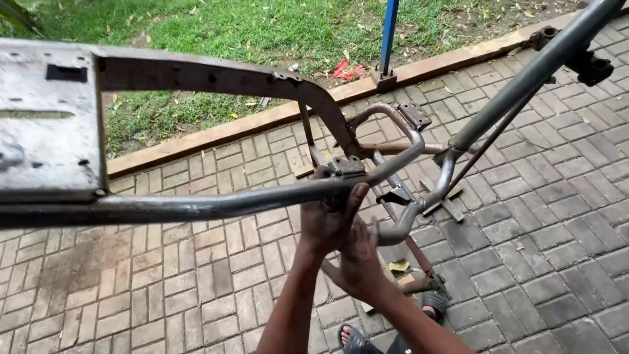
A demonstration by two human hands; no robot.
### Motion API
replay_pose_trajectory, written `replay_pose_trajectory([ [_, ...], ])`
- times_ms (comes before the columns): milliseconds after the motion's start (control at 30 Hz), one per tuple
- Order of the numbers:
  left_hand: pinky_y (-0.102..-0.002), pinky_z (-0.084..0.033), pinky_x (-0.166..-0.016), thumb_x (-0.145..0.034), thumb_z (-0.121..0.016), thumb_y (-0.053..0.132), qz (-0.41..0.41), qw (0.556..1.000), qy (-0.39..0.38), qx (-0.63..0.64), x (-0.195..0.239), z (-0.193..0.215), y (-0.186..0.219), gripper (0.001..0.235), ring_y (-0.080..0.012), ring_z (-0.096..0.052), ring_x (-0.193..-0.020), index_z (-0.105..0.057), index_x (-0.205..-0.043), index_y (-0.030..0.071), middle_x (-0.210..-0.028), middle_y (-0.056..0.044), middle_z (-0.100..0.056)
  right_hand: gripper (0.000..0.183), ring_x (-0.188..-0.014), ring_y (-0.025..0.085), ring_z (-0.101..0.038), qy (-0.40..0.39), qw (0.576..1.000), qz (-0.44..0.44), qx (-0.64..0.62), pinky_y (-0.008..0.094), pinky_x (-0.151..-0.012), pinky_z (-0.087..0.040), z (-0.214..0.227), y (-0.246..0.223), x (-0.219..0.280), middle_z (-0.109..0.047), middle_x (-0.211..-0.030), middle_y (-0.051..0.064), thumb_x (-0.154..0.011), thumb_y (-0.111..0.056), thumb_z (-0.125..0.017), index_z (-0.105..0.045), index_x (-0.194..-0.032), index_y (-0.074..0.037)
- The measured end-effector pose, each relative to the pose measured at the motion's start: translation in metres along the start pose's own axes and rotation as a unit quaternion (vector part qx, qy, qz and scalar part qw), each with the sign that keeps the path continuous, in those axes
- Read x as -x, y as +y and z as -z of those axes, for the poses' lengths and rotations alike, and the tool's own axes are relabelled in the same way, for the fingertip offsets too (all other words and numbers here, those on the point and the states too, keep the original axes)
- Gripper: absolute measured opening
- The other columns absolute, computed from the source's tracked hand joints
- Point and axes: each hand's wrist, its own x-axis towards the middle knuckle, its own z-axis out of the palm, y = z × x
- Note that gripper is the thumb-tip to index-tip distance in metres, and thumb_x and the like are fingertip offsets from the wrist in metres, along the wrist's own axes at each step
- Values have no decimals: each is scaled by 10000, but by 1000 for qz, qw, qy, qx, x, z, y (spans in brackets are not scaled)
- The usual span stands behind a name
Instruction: The person scrubs a metal frame with a small abrasive pad, moving along various sections of the frame to remove rust and surface debris. The person works on different curved and straight parts of the frame, repeatedly rubbing the surface with the pad.
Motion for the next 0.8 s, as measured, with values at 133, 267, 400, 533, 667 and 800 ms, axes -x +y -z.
replay_pose_trajectory([
  [133,-310,-557,-956,-925,-754,156,44,984,16,173,18,-3,-13,260,-160,-684,-1031,-598,-1110,62,-1049,-60,-711,1186,-1507,362,-271,-12,995,73,73,764,-1185,-157,20,41,22,-169,-1662,173,-936,-342,-678,300,-1601,-249],
  [267,-292,-343,-540,-875,-809,163,8,998,40,57,25,-9,-37,267,-130,-398,-533,-575,-766,97,-592,0,-399,453,-1059,309,-592,-118,989,-52,74,638,-957,-352,21,45,10,-560,-1135,73,-829,-351,-672,-513,-1199,-146],
  [400,-398,-540,-598,-839,-848,149,-51,995,30,81,9,2,-16,252,-325,-668,-607,-635,-927,46,-721,-130,-654,586,-1053,400,-618,-88,985,-32,-146,527,-1005,-445,32,-13,-55,-596,-1015,145,-710,-340,-874,-573,-1113,-38],
  [533,-479,-507,-617,-864,-692,26,26,993,-89,75,13,45,-10,182,-373,-611,-634,-590,-999,-39,-737,-225,-635,677,-1053,422,-615,-89,991,40,-95,583,-1042,-411,33,24,-20,-615,-1005,189,-686,-261,-902,-546,-1193,13],
  [667,-445,-508,-963,-814,-740,498,-39,970,11,238,-16,88,9,731,-356,-581,-1120,-412,-1314,78,-1143,-216,-619,625,-995,364,-643,-162,984,-1,-69,485,-983,-475,43,58,-14,-604,-991,131,-713,-178,-836,-541,-1248,-47],
  [800,-472,-528,-931,-1038,-530,441,-81,885,-27,457,-42,86,29,365,-298,-704,-747,-533,-1041,76,-703,-156,-639,646,-1007,475,-656,-205,956,-75,-196,589,-915,-524,65,2,-49,-643,-983,242,-702,-293,-913,-562,-1162,-7],
])
